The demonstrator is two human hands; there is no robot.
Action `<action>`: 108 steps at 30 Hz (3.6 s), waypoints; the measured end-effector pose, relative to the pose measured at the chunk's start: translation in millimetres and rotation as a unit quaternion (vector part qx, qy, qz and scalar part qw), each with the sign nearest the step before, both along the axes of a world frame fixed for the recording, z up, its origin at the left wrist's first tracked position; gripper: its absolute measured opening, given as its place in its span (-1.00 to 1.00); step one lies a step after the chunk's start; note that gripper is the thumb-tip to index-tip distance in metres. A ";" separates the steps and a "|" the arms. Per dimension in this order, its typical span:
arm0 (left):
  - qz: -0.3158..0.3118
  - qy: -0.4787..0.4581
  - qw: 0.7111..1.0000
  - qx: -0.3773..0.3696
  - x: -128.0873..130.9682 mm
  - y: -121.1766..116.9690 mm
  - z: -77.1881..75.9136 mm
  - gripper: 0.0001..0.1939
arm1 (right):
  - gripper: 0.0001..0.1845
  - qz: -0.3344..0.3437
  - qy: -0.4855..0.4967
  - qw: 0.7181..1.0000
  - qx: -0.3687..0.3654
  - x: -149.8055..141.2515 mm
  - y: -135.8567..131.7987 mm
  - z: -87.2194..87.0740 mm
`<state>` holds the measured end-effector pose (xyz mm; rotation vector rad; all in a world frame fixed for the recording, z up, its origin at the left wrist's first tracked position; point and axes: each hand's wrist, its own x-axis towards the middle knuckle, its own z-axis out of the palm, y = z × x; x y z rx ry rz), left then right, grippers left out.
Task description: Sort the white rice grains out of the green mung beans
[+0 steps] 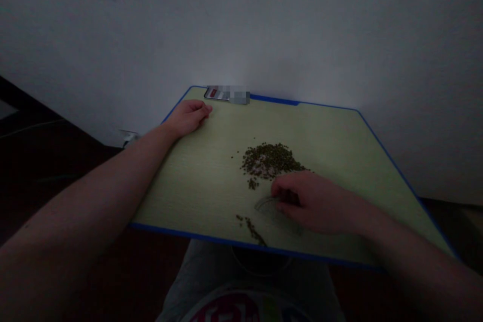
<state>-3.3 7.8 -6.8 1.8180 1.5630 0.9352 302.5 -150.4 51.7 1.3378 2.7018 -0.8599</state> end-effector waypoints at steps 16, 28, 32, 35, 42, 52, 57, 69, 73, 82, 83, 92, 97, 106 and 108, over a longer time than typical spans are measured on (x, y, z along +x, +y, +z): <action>-0.006 0.003 1.000 0.005 1.4 -2.1 2.9 -0.66 | -0.62 0.110 0.175 0.977 0.052 -44.0 -3.2 -23.9; 0.012 0.003 1.000 -0.013 5.4 -5.5 8.1 -0.69 | -0.64 0.113 0.151 0.982 -0.001 -38.8 -2.8 -22.6; 0.007 0.001 1.000 -0.007 3.8 -4.5 6.2 -0.69 | -0.66 0.098 0.145 0.985 -0.002 -34.7 -4.6 -21.2; 0.005 -0.012 1.000 -0.009 3.7 -4.8 5.3 -0.69 | -0.67 0.086 0.138 0.987 0.003 -30.9 -4.7 -20.2; 0.004 -0.015 1.000 0.002 1.3 -1.5 0.5 -0.69 | -0.71 0.046 0.195 0.979 0.034 -30.1 -4.4 -16.3; 0.002 0.006 1.000 0.008 1.8 -2.5 3.3 -0.68 | -0.64 0.217 0.246 0.945 0.018 -44.8 -7.3 -21.3; 0.006 0.006 1.000 -0.003 3.9 -5.0 6.4 -0.68 | -0.60 0.235 0.222 0.946 0.011 -43.5 -6.1 -25.0; 0.006 -0.001 1.000 -0.005 1.6 -1.6 1.9 -0.68 | -0.58 0.223 0.221 0.949 0.008 -32.9 -5.1 -18.7; 0.003 -0.003 1.000 -0.003 1.9 -2.3 2.4 -0.69 | -0.56 0.220 0.216 0.951 -0.003 -25.9 -4.7 -16.7; 0.011 0.003 1.000 0.001 5.7 -7.7 7.5 -0.68 | -0.61 0.179 0.171 0.969 -0.022 -16.3 -6.6 -12.5; 0.012 0.006 1.000 0.001 6.1 -8.3 8.3 -0.68 | -0.62 0.172 0.165 0.971 -0.022 -15.9 -7.0 -12.1; 0.022 0.016 1.000 -0.010 7.0 -8.8 9.0 -0.68 | -0.68 0.112 0.082 0.990 0.022 -12.1 -7.8 -9.9; 0.007 0.009 1.000 0.004 2.9 -5.2 5.0 -0.67 | -0.72 0.112 0.046 0.991 0.056 -9.8 -6.3 -9.2; 0.007 -0.005 1.000 -0.003 3.2 -4.7 3.5 -0.68 | -0.84 0.091 -0.053 0.994 0.037 -4.5 -6.0 -1.7; 0.011 0.005 1.000 -0.003 4.0 -5.5 4.8 -0.68 | -0.85 0.083 -0.062 0.994 0.019 -4.5 -6.6 0.0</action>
